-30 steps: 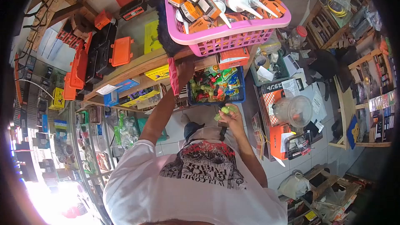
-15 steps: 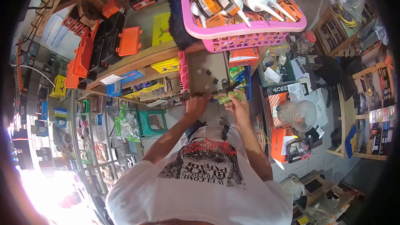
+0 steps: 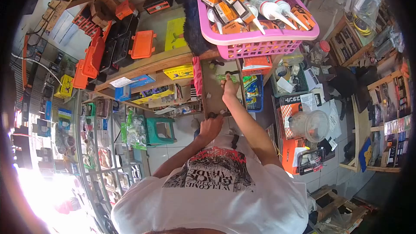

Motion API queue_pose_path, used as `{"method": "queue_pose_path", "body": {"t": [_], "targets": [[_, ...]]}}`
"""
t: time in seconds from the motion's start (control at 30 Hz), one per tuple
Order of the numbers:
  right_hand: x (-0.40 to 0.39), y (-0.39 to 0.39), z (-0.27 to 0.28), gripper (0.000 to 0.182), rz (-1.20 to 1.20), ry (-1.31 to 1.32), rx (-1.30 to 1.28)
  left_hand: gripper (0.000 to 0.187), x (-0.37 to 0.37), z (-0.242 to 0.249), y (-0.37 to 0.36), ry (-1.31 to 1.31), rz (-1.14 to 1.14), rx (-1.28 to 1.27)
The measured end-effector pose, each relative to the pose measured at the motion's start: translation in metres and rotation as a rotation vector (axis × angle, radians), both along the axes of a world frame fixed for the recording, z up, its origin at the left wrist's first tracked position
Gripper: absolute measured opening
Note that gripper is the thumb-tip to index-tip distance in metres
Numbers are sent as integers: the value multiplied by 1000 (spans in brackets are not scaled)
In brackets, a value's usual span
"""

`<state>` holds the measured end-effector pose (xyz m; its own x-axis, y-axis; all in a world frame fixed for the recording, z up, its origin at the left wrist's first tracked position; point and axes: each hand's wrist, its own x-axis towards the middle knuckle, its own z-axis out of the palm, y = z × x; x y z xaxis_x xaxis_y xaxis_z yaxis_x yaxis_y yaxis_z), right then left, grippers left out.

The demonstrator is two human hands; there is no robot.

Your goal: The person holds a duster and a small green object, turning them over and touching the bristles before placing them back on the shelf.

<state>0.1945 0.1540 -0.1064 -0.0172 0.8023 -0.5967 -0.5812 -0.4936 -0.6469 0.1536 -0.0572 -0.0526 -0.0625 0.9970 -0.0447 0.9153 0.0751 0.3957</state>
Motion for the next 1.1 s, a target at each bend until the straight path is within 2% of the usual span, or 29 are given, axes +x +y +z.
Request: {"method": "queue_pose_path", "body": {"t": [0.07,0.17,0.3,0.4,0.5,0.6,0.7,0.77,0.83,0.93,1.0,1.07,1.1], "targets": [[-15,16,-15,21,-20,-153,39,21,-1,-7,-2,-1,-7,13],[-28,33,-25,23,-81,-122,107,22,-2,-2,-3,0,-19,-35],[-43,61,-27,19,-343,-13,-18,23,-1,0,-3,-11,-11,-32],[-39,84,-37,23,-295,-33,-128,22,-4,-12,-1,-74,-9,-27],[-30,87,-44,15,-60,-254,-76,22,-5,-15,0,-79,-10,-19],[-15,68,-10,21,14,-118,-114,24,-4,2,2,-49,-20,-11],[11,16,31,29,47,101,15,24,-6,-3,7,-60,-14,-49],[42,-25,65,52,298,334,138,23,-7,-4,9,-47,-17,-34],[77,-56,103,53,497,474,261,22,-8,-3,15,-45,-10,-31],[137,-77,128,50,559,469,411,19,-16,1,33,-15,-4,-17],[176,-81,122,48,404,367,433,18,-28,-6,53,56,-37,48],[211,-86,110,49,260,235,409,19,-41,-18,78,-59,-9,133],[224,-89,106,49,204,158,397,20,-56,-45,92,64,-109,257]]}}
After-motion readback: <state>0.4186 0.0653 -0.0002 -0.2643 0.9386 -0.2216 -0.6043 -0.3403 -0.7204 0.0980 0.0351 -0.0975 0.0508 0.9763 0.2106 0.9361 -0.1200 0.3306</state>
